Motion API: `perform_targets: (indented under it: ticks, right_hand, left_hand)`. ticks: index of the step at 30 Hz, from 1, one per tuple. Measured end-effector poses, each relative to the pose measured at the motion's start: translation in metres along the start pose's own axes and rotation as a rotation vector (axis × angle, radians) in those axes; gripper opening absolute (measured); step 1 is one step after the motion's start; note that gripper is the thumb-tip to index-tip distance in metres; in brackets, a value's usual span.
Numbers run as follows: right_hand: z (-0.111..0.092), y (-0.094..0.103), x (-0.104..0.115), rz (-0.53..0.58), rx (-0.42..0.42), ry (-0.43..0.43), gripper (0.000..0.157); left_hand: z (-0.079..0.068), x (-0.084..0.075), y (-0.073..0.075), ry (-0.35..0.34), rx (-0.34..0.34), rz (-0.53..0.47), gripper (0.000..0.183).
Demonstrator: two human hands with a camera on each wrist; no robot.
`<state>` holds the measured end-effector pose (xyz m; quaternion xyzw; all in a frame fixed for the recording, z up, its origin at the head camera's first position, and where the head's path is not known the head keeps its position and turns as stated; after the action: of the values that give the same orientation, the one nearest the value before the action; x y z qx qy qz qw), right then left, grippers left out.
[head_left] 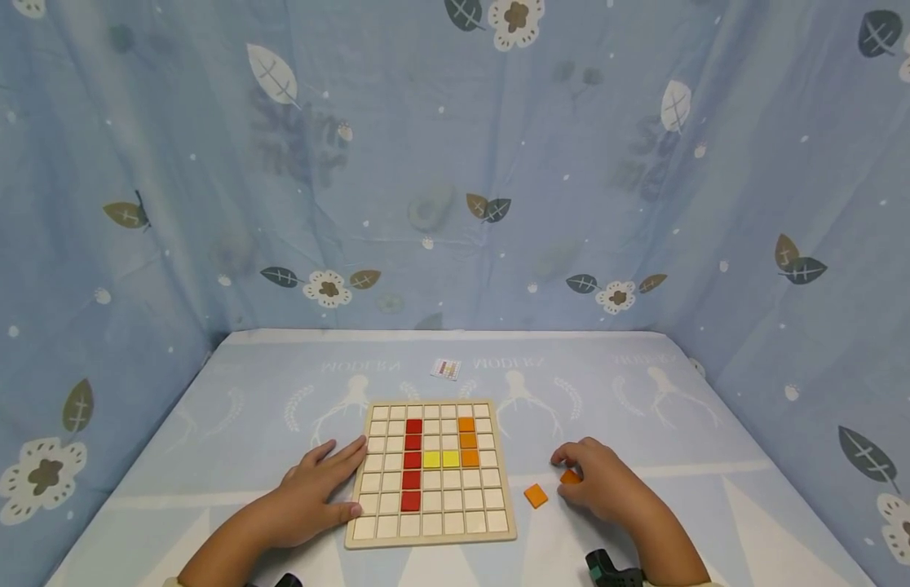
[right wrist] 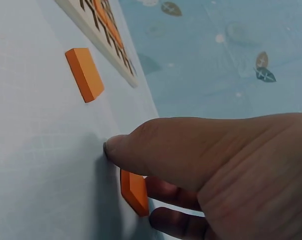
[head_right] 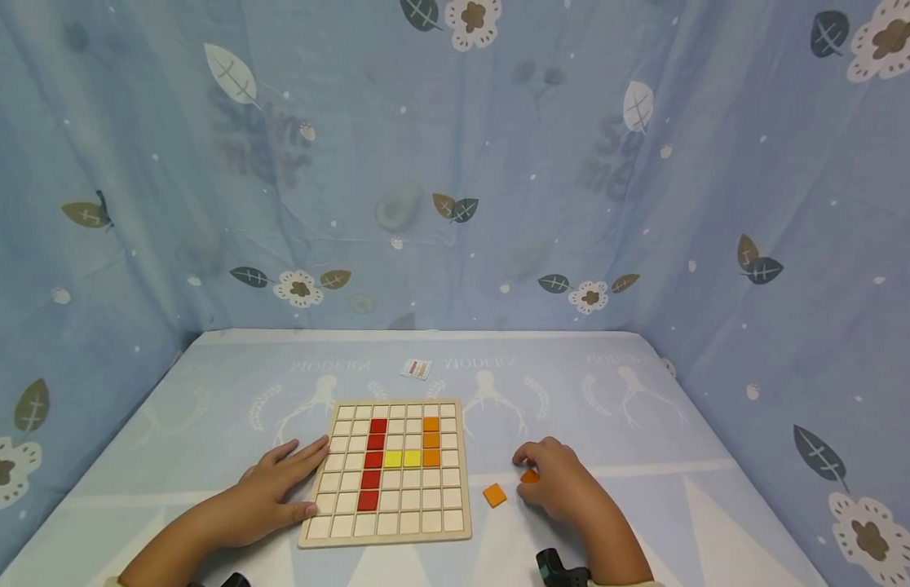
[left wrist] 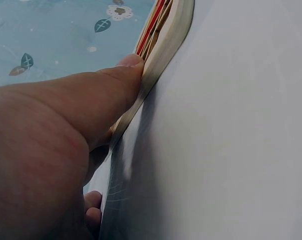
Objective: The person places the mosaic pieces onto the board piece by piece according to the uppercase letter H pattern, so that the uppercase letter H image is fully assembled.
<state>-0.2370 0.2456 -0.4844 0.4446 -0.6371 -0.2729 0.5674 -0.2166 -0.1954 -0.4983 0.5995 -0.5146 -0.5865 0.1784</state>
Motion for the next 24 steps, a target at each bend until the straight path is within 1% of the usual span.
perform_targets:
  ticks: [10, 15, 19, 24]
  right_hand:
    - [0.003, -0.001, -0.004, -0.012, 0.015, -0.021, 0.029]
    - [0.001, 0.002, -0.008, 0.008, 0.015, -0.04, 0.029]
    - [0.0, 0.003, -0.01, 0.027, 0.023, -0.039, 0.029]
    - [-0.002, 0.005, -0.01, 0.067, 0.04, -0.052, 0.029]
  left_hand:
    - [0.0, 0.0, 0.001, 0.006, 0.012, -0.008, 0.092]
    - [0.001, -0.001, 0.001, 0.011, 0.016, 0.005, 0.092]
    - [0.001, 0.0, 0.001, 0.013, 0.01, 0.011, 0.092]
    - [0.0, -0.001, 0.001, 0.0, -0.001, 0.004, 0.091]
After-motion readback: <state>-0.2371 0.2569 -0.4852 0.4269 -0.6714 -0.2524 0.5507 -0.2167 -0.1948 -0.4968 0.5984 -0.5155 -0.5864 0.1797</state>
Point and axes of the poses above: each hand's wrist, its own z-axis towards the middle knuckle, its own y-axis out of the back of the hand, x = y × z, the point moved 2 cm from there along z, towards the middle knuckle, and after that the axes turned 4 degrees about x, right-handed, at the moved point
